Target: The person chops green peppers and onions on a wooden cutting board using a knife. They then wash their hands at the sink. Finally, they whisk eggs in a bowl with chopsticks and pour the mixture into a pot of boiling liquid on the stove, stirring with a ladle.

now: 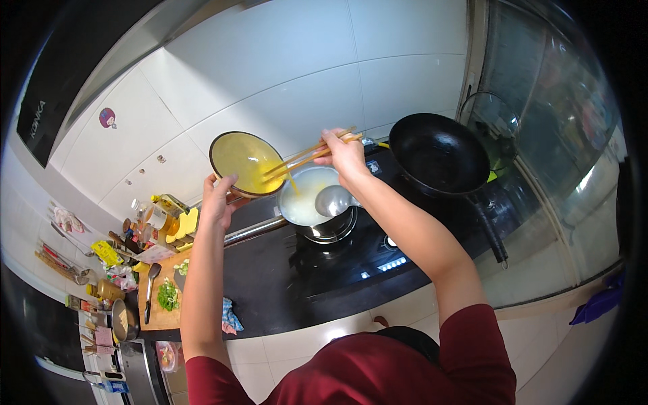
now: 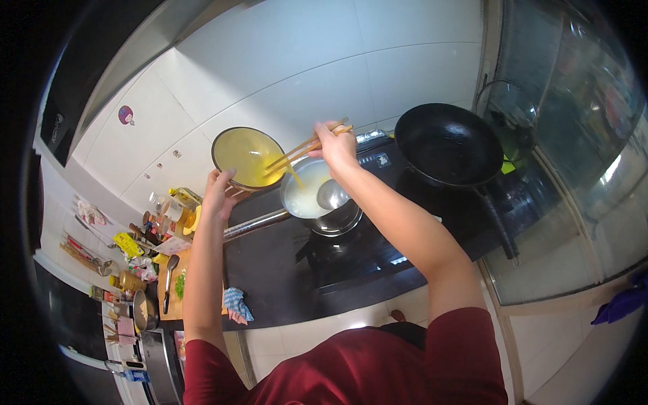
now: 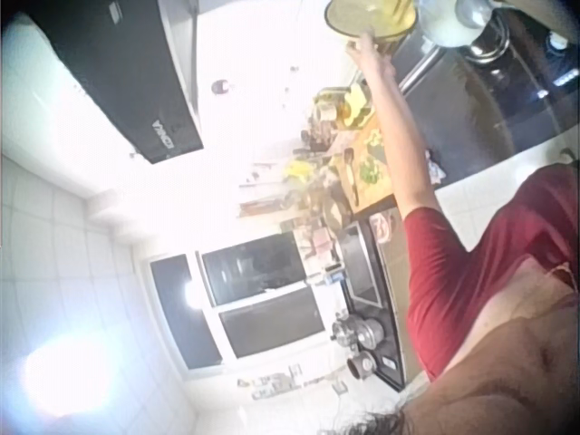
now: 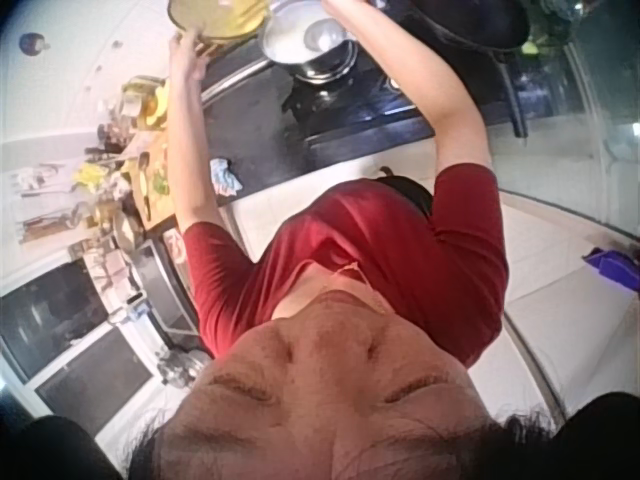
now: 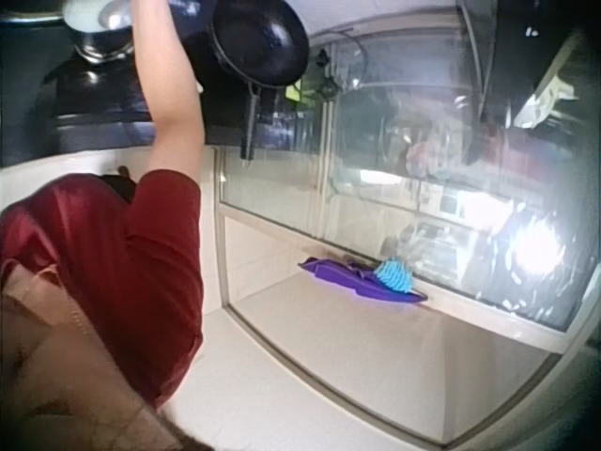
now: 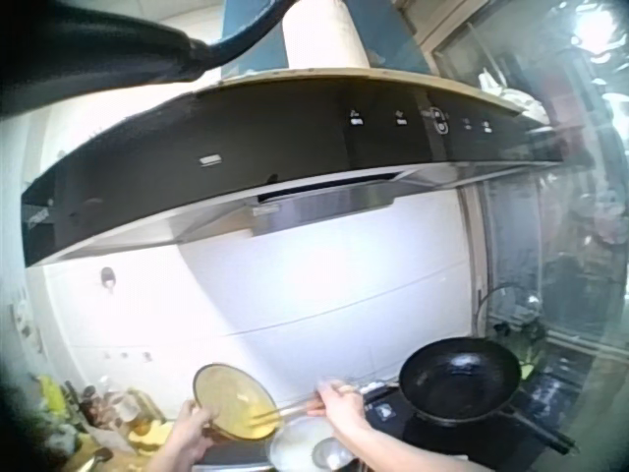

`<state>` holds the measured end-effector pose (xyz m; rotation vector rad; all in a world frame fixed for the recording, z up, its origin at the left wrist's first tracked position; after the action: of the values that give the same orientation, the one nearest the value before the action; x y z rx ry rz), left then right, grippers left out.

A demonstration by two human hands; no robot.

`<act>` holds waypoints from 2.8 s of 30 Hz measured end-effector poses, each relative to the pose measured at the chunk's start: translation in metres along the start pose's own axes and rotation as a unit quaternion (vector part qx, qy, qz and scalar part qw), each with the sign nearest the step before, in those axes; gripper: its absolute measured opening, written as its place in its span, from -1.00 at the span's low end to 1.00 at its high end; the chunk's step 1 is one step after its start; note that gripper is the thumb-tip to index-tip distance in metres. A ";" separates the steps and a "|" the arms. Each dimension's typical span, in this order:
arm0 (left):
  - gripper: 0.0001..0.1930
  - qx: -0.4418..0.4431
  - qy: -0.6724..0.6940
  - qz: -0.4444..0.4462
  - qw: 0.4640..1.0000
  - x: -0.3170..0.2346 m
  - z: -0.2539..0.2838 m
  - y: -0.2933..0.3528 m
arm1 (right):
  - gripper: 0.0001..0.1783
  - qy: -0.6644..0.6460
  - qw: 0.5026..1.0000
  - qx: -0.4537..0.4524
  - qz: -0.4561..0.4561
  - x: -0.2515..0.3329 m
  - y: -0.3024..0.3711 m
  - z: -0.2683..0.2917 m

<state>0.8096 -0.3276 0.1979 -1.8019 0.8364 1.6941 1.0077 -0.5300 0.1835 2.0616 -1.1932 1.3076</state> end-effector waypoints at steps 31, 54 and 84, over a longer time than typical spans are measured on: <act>-0.31 -0.015 -0.057 0.009 0.998 0.020 -0.030 -0.015 | -0.81 0.028 0.999 -0.018 0.014 -0.014 0.005 0.022; -0.19 0.028 -0.176 0.046 0.983 0.003 -0.016 0.008 | -0.78 0.065 0.997 0.030 -0.007 -0.017 0.025 0.023; -0.07 0.058 -0.425 -0.191 0.883 0.020 -0.048 -0.012 | -0.73 0.265 0.955 0.042 0.124 0.015 0.035 0.026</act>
<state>0.8509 -0.3563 0.1817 -0.8759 0.1689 1.8396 0.9944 -0.5745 0.1814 1.4880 -1.1756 1.9027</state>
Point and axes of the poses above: each hand's wrist, its own y-axis away from the middle knuckle, its own z-axis out of the back of the hand, x = y × z, the point moved 2 cm from there along -y, towards the middle knuckle, and after that the axes turned 5 degrees about x, right-handed, at the moved point
